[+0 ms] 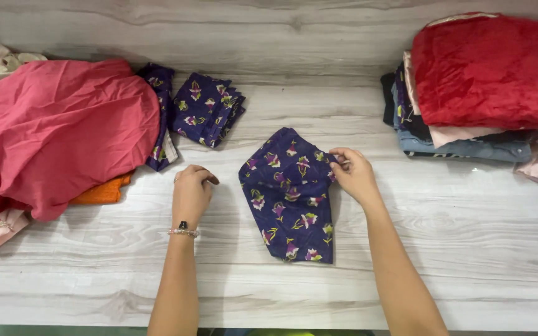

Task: Folding various pieces of clothing on a surface.

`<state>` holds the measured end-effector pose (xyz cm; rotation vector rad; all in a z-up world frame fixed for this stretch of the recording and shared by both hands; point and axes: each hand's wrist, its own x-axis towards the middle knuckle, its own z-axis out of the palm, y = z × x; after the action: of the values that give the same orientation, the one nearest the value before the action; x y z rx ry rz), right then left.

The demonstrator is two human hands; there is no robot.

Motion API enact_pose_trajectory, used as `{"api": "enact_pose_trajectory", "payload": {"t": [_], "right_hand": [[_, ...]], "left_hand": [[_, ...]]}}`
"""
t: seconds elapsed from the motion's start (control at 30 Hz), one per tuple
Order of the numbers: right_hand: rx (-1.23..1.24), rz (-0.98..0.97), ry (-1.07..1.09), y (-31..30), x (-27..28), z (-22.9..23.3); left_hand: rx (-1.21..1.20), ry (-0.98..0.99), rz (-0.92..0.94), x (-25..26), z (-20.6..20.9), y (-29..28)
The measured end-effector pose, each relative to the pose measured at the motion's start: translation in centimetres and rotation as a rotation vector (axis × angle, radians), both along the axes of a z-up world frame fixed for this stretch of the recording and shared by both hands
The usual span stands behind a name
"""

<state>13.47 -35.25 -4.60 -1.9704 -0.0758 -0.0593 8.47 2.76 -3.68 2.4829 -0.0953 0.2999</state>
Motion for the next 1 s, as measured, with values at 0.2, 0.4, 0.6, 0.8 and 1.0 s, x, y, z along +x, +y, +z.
{"api": "enact_pose_trajectory", "payload": {"t": [0.2,0.4,0.6,0.8,1.0], "right_hand": [[-0.596,-0.062,-0.664,0.7,2.3,-2.5],[-0.550,0.148,-0.251,0.6,4.7,-3.5],[0.686,-0.013,0.317,-2.0,3.8,2.5],[0.883,0.208,0.288,3.0,0.8,14.7],[1.154,0.421,0.256,5.6,0.2,18.5]], "left_hand": [[-0.029,-0.209,-0.147,-1.1,3.0,-7.0],[0.214,-0.042,-0.394,-0.3,2.3,-9.7],[0.183,0.065,-0.255,0.4,0.4,-5.2],[-0.595,0.118,-0.054,0.8,1.2,-7.2],[-1.757,0.667,-0.324,0.3,2.2,-7.4]]}}
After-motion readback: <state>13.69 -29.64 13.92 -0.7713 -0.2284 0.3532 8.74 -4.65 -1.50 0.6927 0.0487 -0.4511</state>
